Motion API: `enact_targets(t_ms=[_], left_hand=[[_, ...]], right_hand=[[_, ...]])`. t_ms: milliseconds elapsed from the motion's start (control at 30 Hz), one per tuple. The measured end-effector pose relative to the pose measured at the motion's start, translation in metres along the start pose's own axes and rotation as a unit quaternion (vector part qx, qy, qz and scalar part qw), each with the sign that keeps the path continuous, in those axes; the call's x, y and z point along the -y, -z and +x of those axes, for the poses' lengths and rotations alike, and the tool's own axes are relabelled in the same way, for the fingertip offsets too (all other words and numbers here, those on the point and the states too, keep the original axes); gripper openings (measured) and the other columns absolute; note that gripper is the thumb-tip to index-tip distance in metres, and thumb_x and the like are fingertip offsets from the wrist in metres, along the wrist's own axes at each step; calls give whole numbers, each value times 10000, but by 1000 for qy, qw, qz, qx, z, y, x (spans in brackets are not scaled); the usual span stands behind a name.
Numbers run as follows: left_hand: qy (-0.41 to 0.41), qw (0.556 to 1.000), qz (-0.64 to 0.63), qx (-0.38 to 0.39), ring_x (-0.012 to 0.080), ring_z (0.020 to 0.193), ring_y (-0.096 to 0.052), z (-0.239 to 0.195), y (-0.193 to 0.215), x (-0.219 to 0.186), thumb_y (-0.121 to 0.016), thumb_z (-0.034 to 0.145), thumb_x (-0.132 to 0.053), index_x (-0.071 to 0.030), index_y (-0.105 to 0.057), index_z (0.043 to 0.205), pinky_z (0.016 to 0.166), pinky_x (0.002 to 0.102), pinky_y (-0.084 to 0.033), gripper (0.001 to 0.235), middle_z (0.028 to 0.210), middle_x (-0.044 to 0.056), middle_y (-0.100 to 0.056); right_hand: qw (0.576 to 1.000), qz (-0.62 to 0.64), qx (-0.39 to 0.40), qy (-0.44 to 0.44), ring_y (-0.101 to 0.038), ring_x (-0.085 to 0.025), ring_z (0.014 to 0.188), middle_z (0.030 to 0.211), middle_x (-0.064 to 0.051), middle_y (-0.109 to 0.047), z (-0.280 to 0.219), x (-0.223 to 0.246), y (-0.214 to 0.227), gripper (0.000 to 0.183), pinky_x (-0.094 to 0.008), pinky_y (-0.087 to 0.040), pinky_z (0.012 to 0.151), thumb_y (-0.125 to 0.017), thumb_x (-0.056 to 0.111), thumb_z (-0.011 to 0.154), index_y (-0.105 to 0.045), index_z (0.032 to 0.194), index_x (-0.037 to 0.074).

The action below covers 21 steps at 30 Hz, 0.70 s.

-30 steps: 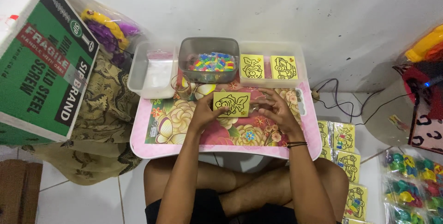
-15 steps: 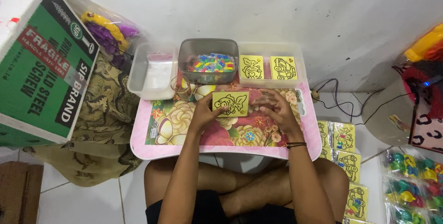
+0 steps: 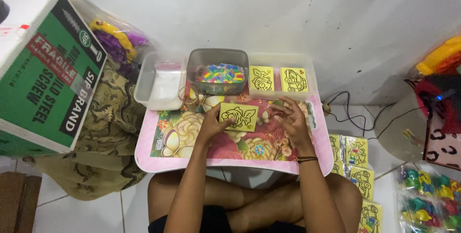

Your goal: The person sits on the floor and packs small yellow cards with fish designs and colorful plastic pieces into clear plastic bags. They place the items into the bags, seal them, and set the finished packages aside on the floor.

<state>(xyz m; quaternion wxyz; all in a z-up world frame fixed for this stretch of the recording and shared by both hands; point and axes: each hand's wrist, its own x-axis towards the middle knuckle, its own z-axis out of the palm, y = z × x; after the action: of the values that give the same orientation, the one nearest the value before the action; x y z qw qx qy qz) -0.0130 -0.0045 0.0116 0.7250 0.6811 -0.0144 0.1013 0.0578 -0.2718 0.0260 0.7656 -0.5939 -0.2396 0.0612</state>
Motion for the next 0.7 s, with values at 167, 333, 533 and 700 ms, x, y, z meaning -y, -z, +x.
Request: enact_targets(t_ms=[167, 333, 533, 700], left_hand=[[-13, 1000, 9, -8, 192, 786, -620, 10, 3, 4, -841, 781, -47, 2, -686, 1145, 657, 300, -551, 398, 871, 113, -685], [2, 1000, 13, -20, 192, 798, -615, 4, -2, -9, -829, 776, -52, -4, -680, 1121, 657, 294, -545, 380, 870, 103, -673], [-5, 1000, -5, -29, 182, 780, -635, 7, -3, -11, -819, 794, -24, -12, -688, 1101, 655, 296, -562, 334, 850, 101, -684], [1, 1000, -15, -25, 162, 773, -637, 6, -5, -14, -809, 798, 21, -23, -691, 1096, 659, 292, -575, 324, 850, 83, -693]], right_hand=[[1000, 14, -23, 15, -662, -188, 1097, 1255, -201, -694, 6, -9, 4, 654, -289, -531, 940, -694, 25, 853, -459, 1463, 48], [999, 39, -34, 12, -679, -216, 1091, 1234, -218, -700, 2, -8, 4, 656, -284, -545, 928, -688, 10, 850, -454, 1462, 35], [1000, 5, -12, -11, -700, -281, 966, 1094, -243, -715, 5, -5, 2, 690, -368, -569, 867, -687, -6, 849, -447, 1495, 40], [998, -59, -22, -17, -731, -219, 845, 938, -194, -749, 5, 1, -5, 683, -297, -597, 791, -682, -37, 882, -424, 1506, 64]])
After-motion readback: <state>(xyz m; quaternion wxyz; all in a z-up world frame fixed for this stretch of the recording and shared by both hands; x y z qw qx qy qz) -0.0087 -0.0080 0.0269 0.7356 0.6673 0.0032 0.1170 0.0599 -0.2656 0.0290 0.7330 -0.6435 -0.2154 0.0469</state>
